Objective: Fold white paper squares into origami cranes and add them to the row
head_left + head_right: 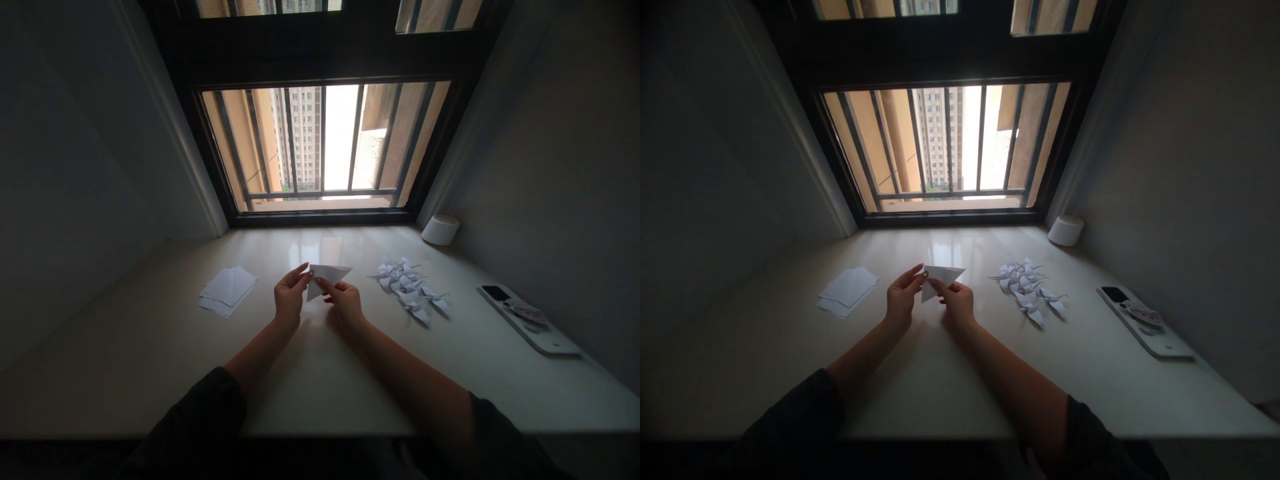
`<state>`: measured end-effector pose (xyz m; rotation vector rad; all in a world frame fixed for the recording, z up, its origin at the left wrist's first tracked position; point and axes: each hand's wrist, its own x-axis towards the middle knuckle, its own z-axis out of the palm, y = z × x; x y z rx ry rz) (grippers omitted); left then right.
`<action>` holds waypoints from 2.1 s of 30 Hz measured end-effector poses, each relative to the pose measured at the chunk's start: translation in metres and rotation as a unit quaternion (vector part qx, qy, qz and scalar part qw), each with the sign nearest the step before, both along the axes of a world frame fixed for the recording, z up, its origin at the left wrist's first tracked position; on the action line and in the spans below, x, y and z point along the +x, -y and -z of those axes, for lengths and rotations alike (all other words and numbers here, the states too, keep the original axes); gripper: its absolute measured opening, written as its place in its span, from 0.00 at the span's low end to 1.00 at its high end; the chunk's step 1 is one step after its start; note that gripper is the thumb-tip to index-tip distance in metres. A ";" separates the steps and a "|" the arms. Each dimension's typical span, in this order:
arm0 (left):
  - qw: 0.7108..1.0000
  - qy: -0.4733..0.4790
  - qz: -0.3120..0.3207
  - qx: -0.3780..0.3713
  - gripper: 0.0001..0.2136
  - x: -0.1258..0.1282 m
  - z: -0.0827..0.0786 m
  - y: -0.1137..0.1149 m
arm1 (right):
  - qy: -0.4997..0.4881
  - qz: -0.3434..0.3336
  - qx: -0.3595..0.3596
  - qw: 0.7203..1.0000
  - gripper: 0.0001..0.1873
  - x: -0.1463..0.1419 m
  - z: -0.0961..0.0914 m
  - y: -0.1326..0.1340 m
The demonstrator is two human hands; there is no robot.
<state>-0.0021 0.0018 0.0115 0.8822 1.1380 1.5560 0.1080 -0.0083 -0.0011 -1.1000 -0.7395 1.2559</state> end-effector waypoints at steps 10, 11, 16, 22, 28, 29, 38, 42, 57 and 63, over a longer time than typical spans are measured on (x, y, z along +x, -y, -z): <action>1.000 -0.004 -0.029 0.010 0.22 -0.007 0.005 -0.010 | 0.051 -0.069 0.007 0.996 0.18 0.013 0.008 -0.008; 0.999 -0.006 -0.029 0.012 0.21 -0.007 0.004 -0.010 | 0.055 -0.070 0.011 0.996 0.18 0.014 0.007 -0.008; 0.999 -0.015 -0.026 0.017 0.21 -0.006 0.001 -0.008 | 0.061 -0.086 0.048 0.993 0.18 0.017 0.004 -0.008; 0.998 -0.035 -0.027 0.034 0.23 -0.006 -0.001 -0.004 | 0.032 -0.100 0.082 0.991 0.19 0.014 0.004 -0.008; 0.999 -0.018 0.033 0.023 0.31 -0.008 -0.001 -0.004 | 0.006 -0.094 0.101 0.990 0.16 0.013 0.012 -0.008; 0.998 -0.016 0.057 0.015 0.29 -0.008 -0.002 -0.004 | 0.000 -0.091 0.100 0.991 0.16 0.014 0.012 -0.008; 0.977 -0.136 0.160 0.037 0.14 -0.004 -0.002 0.003 | -0.031 -0.064 0.081 0.994 0.18 0.018 0.010 -0.010; 0.973 -0.130 0.188 0.014 0.14 -0.007 -0.001 0.000 | -0.019 -0.048 0.073 0.996 0.19 0.017 0.013 -0.010; 0.953 -0.151 0.261 -0.005 0.14 -0.012 0.006 -0.005 | -0.037 0.044 0.042 0.997 0.16 0.045 -0.002 -0.026; 0.957 -0.164 0.239 0.017 0.14 -0.012 0.004 -0.006 | -0.013 0.053 0.042 0.998 0.19 0.048 0.004 -0.029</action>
